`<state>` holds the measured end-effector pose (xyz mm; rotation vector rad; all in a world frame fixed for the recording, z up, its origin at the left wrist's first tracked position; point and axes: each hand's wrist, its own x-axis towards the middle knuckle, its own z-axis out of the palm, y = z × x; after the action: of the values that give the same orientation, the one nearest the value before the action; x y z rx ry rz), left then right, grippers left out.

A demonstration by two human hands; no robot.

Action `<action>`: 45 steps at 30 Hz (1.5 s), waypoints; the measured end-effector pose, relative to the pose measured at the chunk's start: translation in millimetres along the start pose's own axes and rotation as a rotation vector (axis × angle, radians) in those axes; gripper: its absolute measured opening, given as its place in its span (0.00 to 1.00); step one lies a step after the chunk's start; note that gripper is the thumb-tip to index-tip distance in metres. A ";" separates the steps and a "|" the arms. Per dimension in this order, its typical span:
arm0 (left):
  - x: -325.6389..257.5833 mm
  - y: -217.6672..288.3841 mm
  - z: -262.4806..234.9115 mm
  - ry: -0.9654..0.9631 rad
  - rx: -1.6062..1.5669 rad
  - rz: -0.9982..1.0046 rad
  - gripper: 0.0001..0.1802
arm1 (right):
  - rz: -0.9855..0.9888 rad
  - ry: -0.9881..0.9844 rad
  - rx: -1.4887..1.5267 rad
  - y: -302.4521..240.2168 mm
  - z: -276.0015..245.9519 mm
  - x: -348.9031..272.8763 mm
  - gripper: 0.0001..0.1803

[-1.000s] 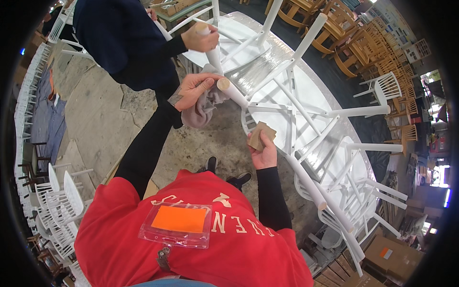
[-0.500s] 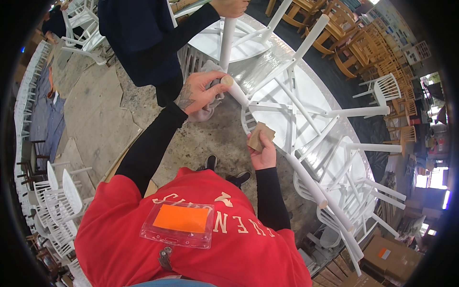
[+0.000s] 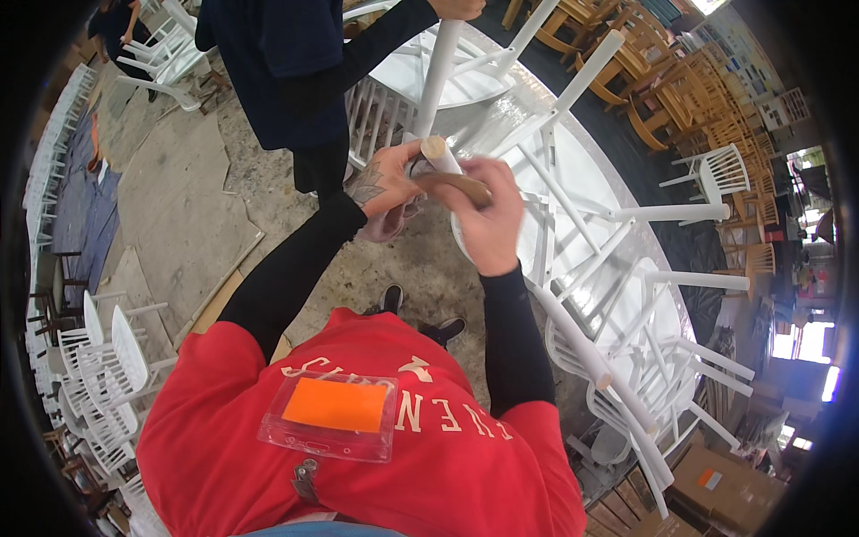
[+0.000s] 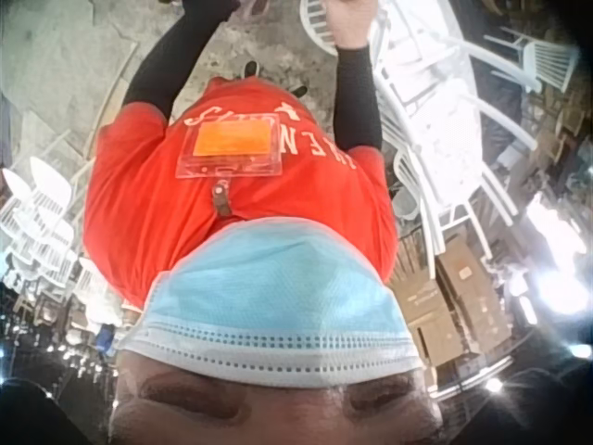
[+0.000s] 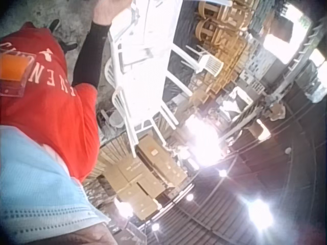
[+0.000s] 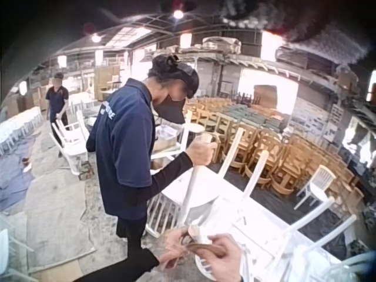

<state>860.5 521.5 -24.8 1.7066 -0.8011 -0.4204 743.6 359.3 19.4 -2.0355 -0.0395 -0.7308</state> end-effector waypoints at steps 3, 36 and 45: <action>1.0 -46.9 2.8 -0.035 -1.006 -0.019 0.29 | -0.247 -0.035 -0.148 -30.7 46.1 35.6 0.13; 5.5 46.8 -14.1 0.098 0.615 -0.066 0.24 | 1.478 0.096 -0.539 31.7 -101.0 -469.4 0.25; -35.7 -8.6 6.1 0.390 -0.686 -0.315 0.22 | 1.324 0.176 -0.416 13.4 -149.7 -590.2 0.28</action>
<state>834.0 543.2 -39.3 1.2000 -0.0704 -0.4850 190.9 383.1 -235.4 -1.8131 1.5007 -0.0313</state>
